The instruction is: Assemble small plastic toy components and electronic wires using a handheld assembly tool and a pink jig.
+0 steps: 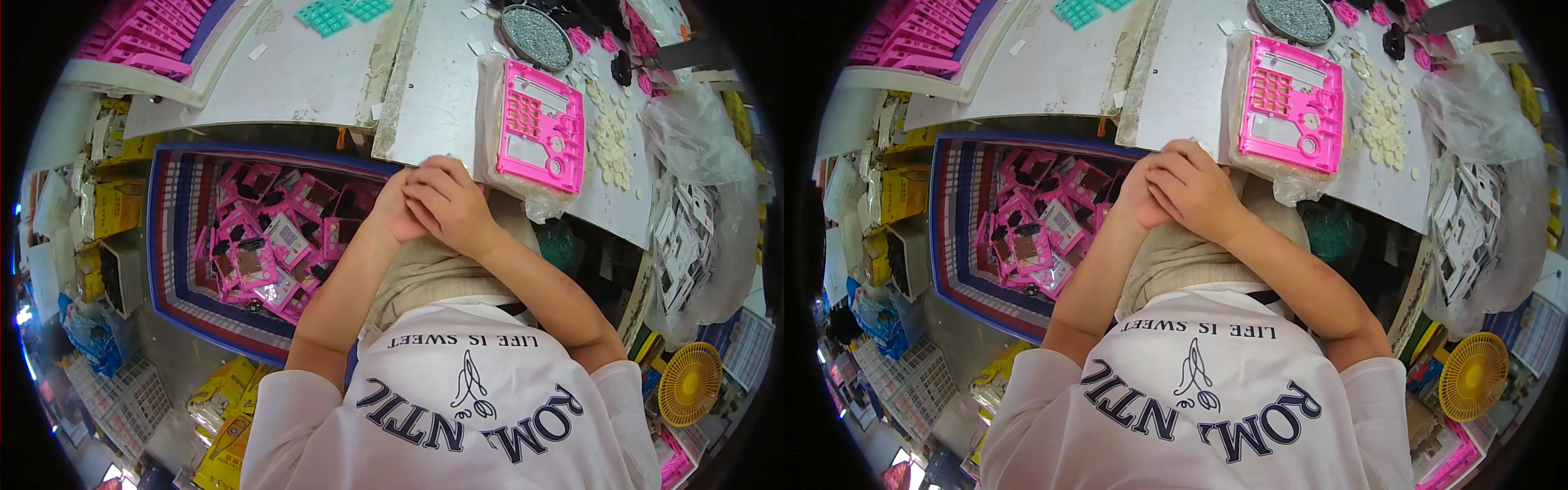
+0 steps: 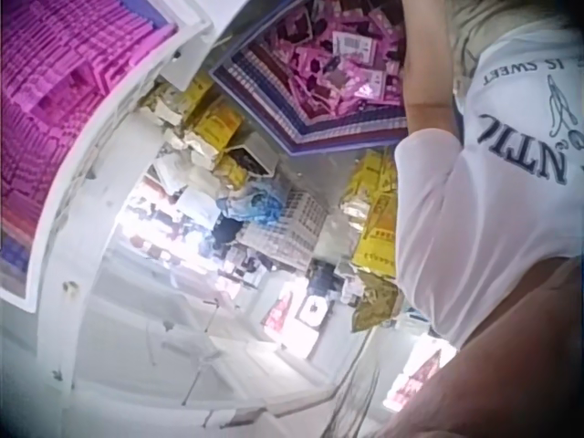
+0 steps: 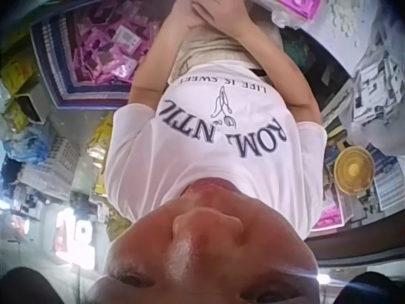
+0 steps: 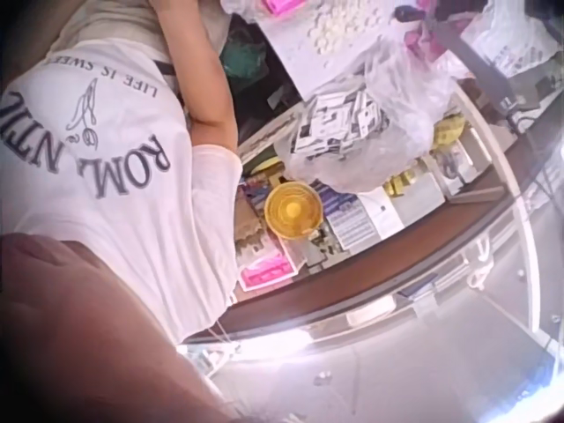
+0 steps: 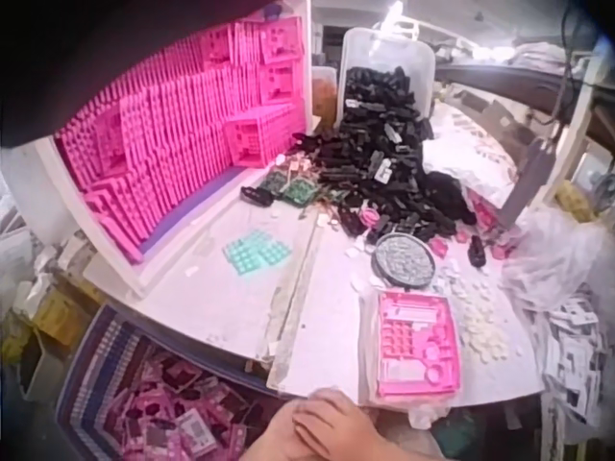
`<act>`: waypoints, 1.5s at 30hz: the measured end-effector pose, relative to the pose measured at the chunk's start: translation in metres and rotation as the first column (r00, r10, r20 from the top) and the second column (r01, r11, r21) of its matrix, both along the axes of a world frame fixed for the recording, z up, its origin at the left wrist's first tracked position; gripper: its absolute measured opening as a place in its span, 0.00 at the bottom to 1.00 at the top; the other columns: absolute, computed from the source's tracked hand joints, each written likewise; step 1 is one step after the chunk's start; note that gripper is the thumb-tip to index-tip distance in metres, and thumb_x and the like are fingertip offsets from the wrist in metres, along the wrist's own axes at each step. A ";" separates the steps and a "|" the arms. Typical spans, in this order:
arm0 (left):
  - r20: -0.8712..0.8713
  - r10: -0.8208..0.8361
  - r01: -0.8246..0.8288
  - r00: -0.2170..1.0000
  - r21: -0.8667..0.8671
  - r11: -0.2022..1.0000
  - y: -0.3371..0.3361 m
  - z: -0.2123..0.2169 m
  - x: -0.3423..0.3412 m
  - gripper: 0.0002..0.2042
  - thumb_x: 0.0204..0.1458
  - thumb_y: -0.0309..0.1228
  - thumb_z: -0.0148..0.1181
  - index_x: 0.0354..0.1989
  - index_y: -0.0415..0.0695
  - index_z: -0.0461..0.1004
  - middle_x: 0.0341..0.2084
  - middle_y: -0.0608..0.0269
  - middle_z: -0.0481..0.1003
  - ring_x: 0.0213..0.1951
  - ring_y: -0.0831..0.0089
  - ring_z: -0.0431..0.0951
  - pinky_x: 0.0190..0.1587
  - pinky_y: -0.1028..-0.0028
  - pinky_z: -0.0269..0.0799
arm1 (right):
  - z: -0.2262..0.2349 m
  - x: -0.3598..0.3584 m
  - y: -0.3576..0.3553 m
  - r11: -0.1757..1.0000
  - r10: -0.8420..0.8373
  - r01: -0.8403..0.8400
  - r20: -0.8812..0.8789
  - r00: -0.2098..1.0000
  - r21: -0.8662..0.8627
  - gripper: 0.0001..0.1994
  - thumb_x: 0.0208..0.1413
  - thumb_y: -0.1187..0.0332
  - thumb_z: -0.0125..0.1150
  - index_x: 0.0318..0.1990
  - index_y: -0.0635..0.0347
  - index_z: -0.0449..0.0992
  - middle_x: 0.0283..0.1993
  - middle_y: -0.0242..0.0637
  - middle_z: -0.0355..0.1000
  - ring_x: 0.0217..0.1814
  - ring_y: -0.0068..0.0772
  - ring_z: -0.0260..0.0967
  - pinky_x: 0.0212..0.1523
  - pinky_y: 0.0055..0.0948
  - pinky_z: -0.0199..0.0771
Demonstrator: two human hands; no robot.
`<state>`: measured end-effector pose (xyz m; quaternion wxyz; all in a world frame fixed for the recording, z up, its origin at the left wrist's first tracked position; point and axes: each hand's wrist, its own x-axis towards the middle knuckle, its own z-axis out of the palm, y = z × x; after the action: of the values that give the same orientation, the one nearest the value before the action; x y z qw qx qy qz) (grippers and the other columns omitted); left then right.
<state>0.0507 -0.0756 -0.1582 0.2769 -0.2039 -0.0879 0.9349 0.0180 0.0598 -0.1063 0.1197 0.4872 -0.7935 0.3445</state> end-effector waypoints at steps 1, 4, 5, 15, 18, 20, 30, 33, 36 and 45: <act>0.002 -0.034 0.034 0.999 -0.095 0.995 0.000 0.009 0.001 0.17 0.66 0.36 0.37 0.54 0.40 0.68 0.50 0.49 0.73 0.51 0.59 0.75 0.54 0.59 0.74 | -0.005 0.005 0.003 1.000 0.003 -0.003 0.008 1.000 -0.014 0.11 0.43 0.71 0.69 0.37 0.59 0.78 0.45 0.36 0.74 0.53 0.46 0.68 0.52 0.38 0.72; 0.020 -0.105 0.106 0.994 -0.319 0.942 -0.004 0.026 0.012 0.16 0.66 0.36 0.39 0.54 0.40 0.67 0.49 0.50 0.74 0.48 0.60 0.76 0.51 0.57 0.75 | -0.010 0.013 0.000 0.996 0.083 -0.081 0.059 0.995 -0.023 0.09 0.44 0.71 0.69 0.32 0.60 0.77 0.39 0.36 0.74 0.49 0.45 0.68 0.51 0.39 0.72; 0.021 -0.095 0.096 0.995 -0.358 0.929 -0.006 0.025 0.018 0.16 0.66 0.36 0.39 0.54 0.40 0.67 0.49 0.50 0.74 0.48 0.60 0.76 0.51 0.57 0.75 | -0.012 0.015 -0.004 0.993 0.118 -0.119 0.073 0.990 0.002 0.09 0.44 0.70 0.69 0.32 0.60 0.77 0.39 0.37 0.73 0.49 0.45 0.68 0.52 0.39 0.72; 0.072 0.503 -0.345 0.861 -0.645 0.682 -0.072 -0.031 0.085 0.16 0.66 0.37 0.41 0.53 0.41 0.67 0.47 0.52 0.74 0.47 0.61 0.76 0.50 0.58 0.75 | -0.027 0.030 -0.114 0.922 0.381 -0.382 0.029 0.924 0.064 0.19 0.49 0.57 0.65 0.42 0.63 0.74 0.61 0.46 0.68 0.67 0.50 0.61 0.69 0.48 0.57; 0.043 0.693 -0.462 0.720 -0.714 0.525 -0.115 -0.059 0.082 0.16 0.65 0.37 0.42 0.53 0.41 0.68 0.47 0.53 0.74 0.46 0.62 0.76 0.50 0.59 0.74 | -0.038 0.024 -0.159 0.854 0.499 -0.499 0.046 0.866 0.148 0.31 0.52 0.43 0.60 0.50 0.63 0.71 0.65 0.46 0.66 0.74 0.49 0.53 0.74 0.59 0.41; 0.037 0.761 -0.495 0.648 -0.739 0.457 -0.137 -0.071 0.081 0.16 0.65 0.37 0.42 0.53 0.41 0.68 0.47 0.53 0.74 0.46 0.62 0.76 0.49 0.59 0.74 | -0.022 0.016 -0.183 0.823 0.538 -0.520 -0.016 0.843 0.229 0.33 0.52 0.39 0.59 0.50 0.63 0.71 0.66 0.44 0.65 0.77 0.49 0.48 0.74 0.64 0.35; 0.058 0.801 -0.470 0.596 -0.784 0.406 -0.180 -0.112 0.023 0.15 0.65 0.38 0.44 0.52 0.42 0.68 0.45 0.55 0.74 0.45 0.63 0.76 0.48 0.60 0.74 | -0.011 -0.009 -0.227 0.898 0.371 -0.351 -0.027 0.928 0.266 0.35 0.58 0.40 0.52 0.70 0.41 0.62 0.75 0.36 0.55 0.81 0.55 0.35 0.74 0.66 0.31; 0.065 0.791 -0.442 0.608 -0.800 0.405 -0.185 -0.121 0.007 0.15 0.64 0.39 0.44 0.52 0.43 0.68 0.45 0.56 0.74 0.45 0.64 0.76 0.48 0.60 0.74 | -0.005 -0.016 -0.227 0.885 0.375 -0.370 0.042 0.926 0.284 0.40 0.59 0.38 0.51 0.73 0.51 0.55 0.72 0.42 0.58 0.78 0.52 0.44 0.72 0.59 0.49; 0.080 0.776 -0.400 0.626 -0.822 0.406 -0.185 -0.124 0.001 0.15 0.64 0.39 0.45 0.52 0.43 0.68 0.45 0.56 0.74 0.45 0.64 0.76 0.47 0.61 0.73 | -0.007 -0.034 -0.229 0.910 0.335 -0.399 0.362 0.870 0.118 0.44 0.57 0.43 0.57 0.72 0.64 0.51 0.68 0.55 0.62 0.75 0.57 0.51 0.70 0.52 0.55; 0.139 0.736 -0.267 0.663 -0.874 0.406 -0.169 -0.120 0.037 0.15 0.64 0.40 0.46 0.51 0.44 0.68 0.44 0.58 0.74 0.44 0.65 0.75 0.46 0.62 0.73 | -0.020 -0.012 -0.222 0.826 0.288 -0.416 0.348 0.892 0.380 0.47 0.54 0.29 0.47 0.75 0.47 0.50 0.79 0.44 0.41 0.81 0.61 0.29 0.68 0.77 0.39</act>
<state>0.0875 -0.2449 -0.2785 -0.1882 -0.5040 0.2087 0.8167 0.0056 -0.1617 -0.1263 -0.1727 0.5878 -0.7548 0.2345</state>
